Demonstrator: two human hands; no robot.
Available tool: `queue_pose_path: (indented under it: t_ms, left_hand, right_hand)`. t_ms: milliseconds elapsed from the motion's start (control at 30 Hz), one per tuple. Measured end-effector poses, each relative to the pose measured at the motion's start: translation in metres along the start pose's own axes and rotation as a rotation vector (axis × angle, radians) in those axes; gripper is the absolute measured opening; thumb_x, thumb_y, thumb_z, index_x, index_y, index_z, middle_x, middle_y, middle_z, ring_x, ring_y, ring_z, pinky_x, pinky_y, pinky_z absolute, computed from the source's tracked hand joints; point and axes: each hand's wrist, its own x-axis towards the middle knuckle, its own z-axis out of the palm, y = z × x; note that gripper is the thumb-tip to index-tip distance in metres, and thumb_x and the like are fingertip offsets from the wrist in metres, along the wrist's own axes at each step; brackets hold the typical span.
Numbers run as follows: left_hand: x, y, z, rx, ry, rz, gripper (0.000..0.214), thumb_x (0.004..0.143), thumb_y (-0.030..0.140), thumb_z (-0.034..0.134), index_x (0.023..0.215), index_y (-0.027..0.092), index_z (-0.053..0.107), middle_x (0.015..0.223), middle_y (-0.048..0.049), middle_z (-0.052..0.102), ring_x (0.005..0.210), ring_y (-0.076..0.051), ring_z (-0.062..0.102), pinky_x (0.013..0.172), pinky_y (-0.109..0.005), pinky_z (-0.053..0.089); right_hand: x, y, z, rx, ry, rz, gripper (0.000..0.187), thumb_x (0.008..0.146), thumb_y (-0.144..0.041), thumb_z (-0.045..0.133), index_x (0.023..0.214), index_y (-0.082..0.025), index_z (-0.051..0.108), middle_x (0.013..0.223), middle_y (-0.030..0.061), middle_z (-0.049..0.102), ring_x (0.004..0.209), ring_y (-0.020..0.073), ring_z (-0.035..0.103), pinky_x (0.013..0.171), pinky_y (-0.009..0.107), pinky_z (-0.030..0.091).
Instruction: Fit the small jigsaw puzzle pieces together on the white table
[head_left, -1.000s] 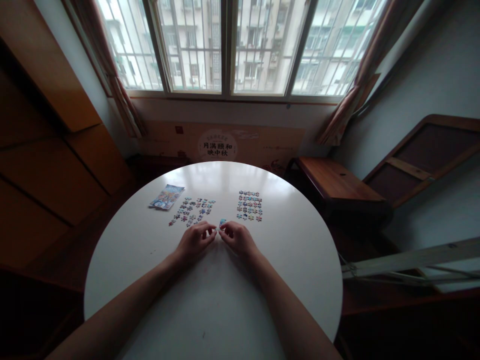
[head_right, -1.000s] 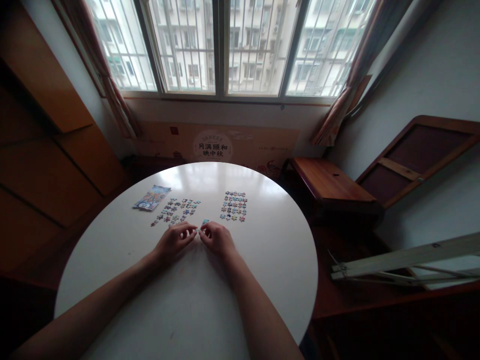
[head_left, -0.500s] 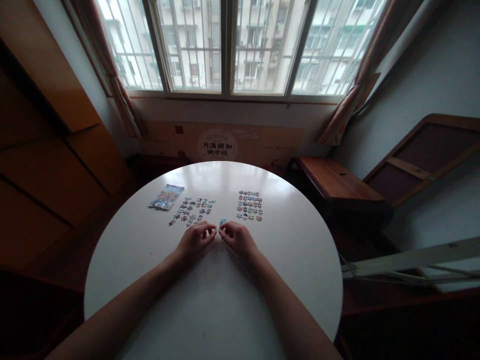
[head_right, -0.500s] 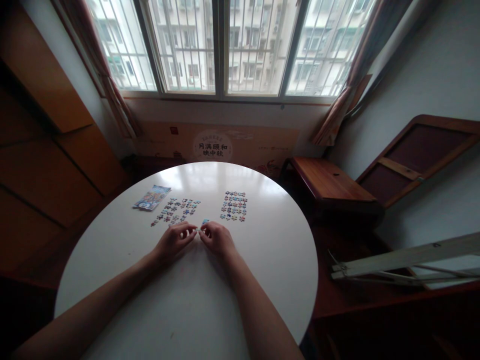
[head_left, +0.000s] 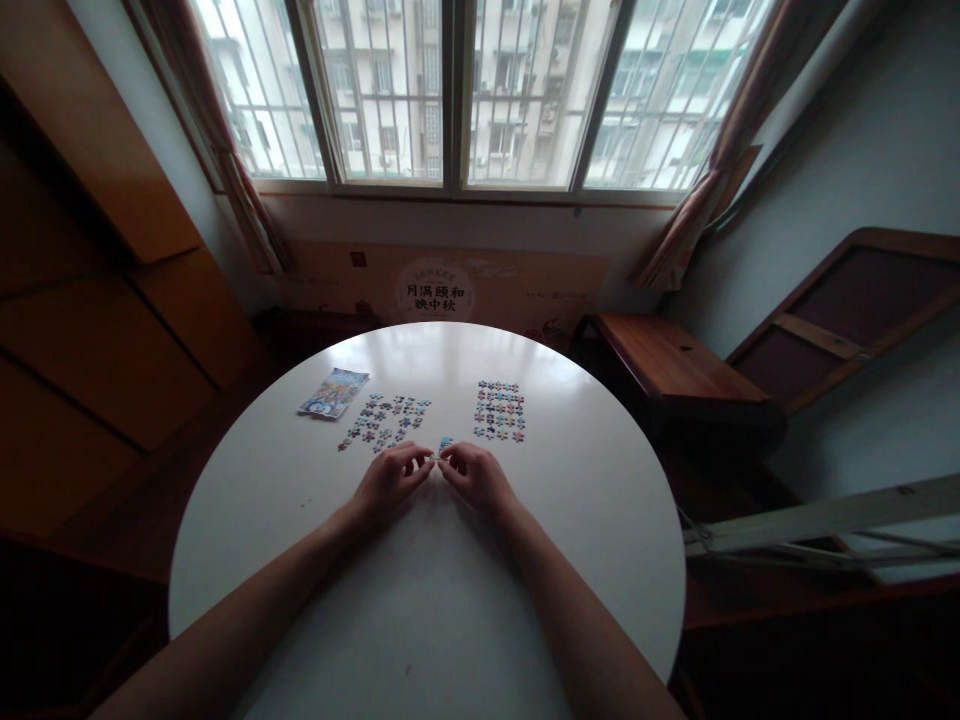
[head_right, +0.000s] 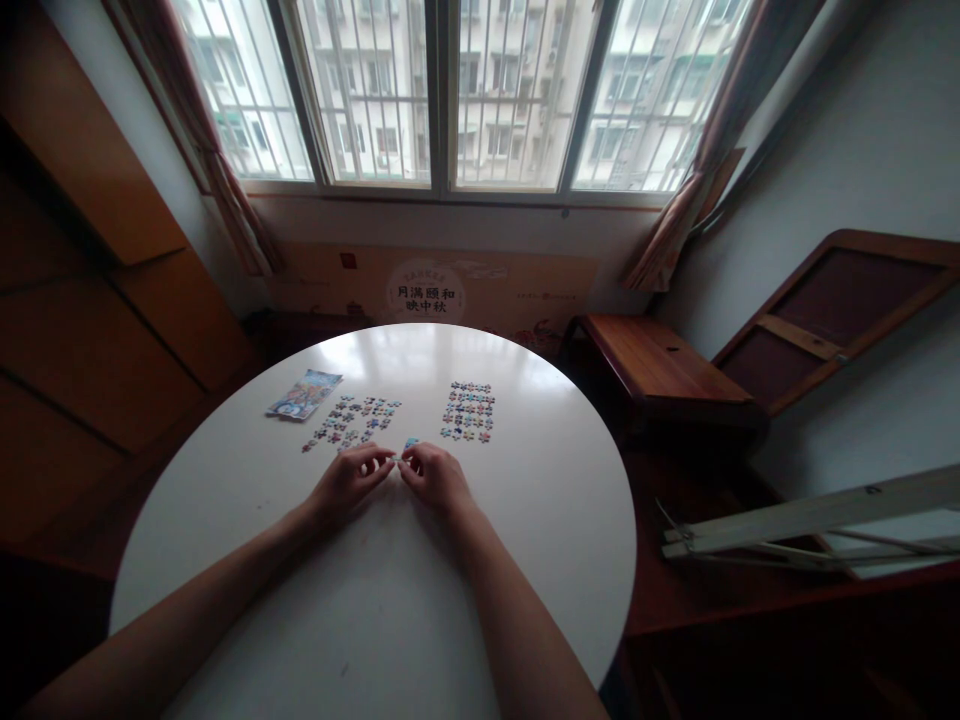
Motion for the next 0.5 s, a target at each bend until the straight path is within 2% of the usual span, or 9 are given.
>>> queue_pose_path:
  t_ms: [500]
  left_hand:
    - [0.0007,0.0008,-0.0003,-0.038,0.053,-0.040,0.020,0.084,0.033,0.059,0.092,0.017,0.069,0.077,-0.0020,0.067,0.060,-0.010,0.058,0.059,-0.022,0.047]
  right_hand:
    - [0.0001,0.0006,0.0005,0.020,-0.006,0.011,0.013,0.082,-0.027,0.059,0.090,-0.019,0.067,0.068,-0.0007,0.062,0.060,0.0108,0.054,0.061,0.021,0.040]
